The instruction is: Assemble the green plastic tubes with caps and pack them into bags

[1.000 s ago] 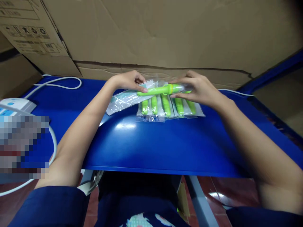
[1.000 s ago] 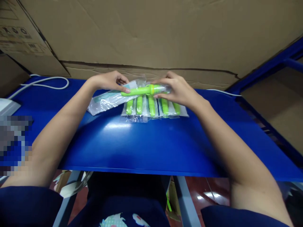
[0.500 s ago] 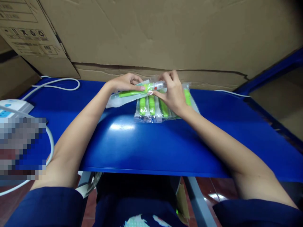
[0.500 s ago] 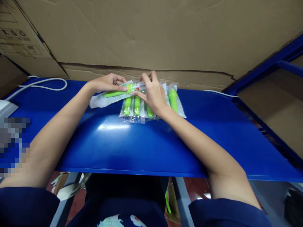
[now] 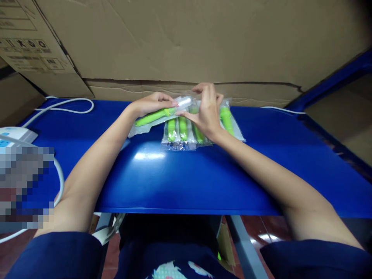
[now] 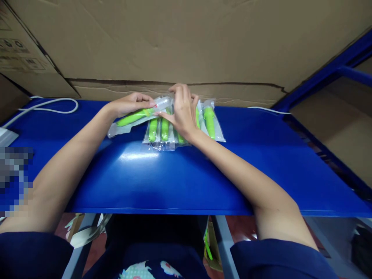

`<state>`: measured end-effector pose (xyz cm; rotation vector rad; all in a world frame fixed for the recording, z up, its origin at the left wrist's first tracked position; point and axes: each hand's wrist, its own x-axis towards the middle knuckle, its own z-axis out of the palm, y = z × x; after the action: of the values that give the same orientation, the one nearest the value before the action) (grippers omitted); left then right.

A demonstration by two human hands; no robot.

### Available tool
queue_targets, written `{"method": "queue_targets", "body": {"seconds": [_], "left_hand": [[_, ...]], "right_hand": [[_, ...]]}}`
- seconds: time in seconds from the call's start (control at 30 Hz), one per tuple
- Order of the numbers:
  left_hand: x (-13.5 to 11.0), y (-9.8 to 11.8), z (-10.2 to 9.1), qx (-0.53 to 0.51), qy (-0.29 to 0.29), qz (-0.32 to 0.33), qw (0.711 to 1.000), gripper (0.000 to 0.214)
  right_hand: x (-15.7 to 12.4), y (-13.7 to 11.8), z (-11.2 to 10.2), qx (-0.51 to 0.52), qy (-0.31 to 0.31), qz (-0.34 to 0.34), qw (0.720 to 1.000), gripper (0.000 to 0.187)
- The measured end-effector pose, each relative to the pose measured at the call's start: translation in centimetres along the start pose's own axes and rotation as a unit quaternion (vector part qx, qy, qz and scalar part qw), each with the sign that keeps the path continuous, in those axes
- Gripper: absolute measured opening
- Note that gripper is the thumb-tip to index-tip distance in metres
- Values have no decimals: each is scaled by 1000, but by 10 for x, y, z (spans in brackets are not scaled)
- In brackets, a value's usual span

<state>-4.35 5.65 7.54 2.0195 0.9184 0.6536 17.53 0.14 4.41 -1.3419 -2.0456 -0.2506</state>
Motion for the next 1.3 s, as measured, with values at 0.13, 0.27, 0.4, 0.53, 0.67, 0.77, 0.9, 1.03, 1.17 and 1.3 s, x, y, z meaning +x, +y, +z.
{"method": "queue_targets", "body": {"seconds": [0.13,0.27,0.4,0.53,0.67,0.77,0.9,1.03,1.17,1.3], "left_hand": [[-3,-1,-6,-42,20,-10,999,40],[-4,2,-6,-46,16,-13,999,38],[-2,-1,-6,-37,21,-10,999,36],[-1,-3,-6,-35,28,-9,999,35],[0,2,-5,-49,37,-8,998,34],[3,9,-3,-60,60,-4,996,33],[11,16,2,-86,120,8,989,35],[18,20,13,-77,150,-5,986,36],[19,21,28,-84,135,-15,987,35],[17,21,37,-87,113,-22,989,32]], "right_hand": [[-3,5,0,-15,8,2,1000,65],[-7,2,5,9,23,9,1000,58],[-11,1,13,40,27,20,999,50],[-15,-3,20,53,18,16,998,43],[-19,-15,18,41,-16,5,999,41],[-19,-15,16,44,-2,9,999,46],[-9,3,23,124,28,63,990,52],[4,16,28,324,-76,133,934,58],[10,14,19,426,-135,182,876,80],[10,15,10,450,-97,225,859,77]]}}
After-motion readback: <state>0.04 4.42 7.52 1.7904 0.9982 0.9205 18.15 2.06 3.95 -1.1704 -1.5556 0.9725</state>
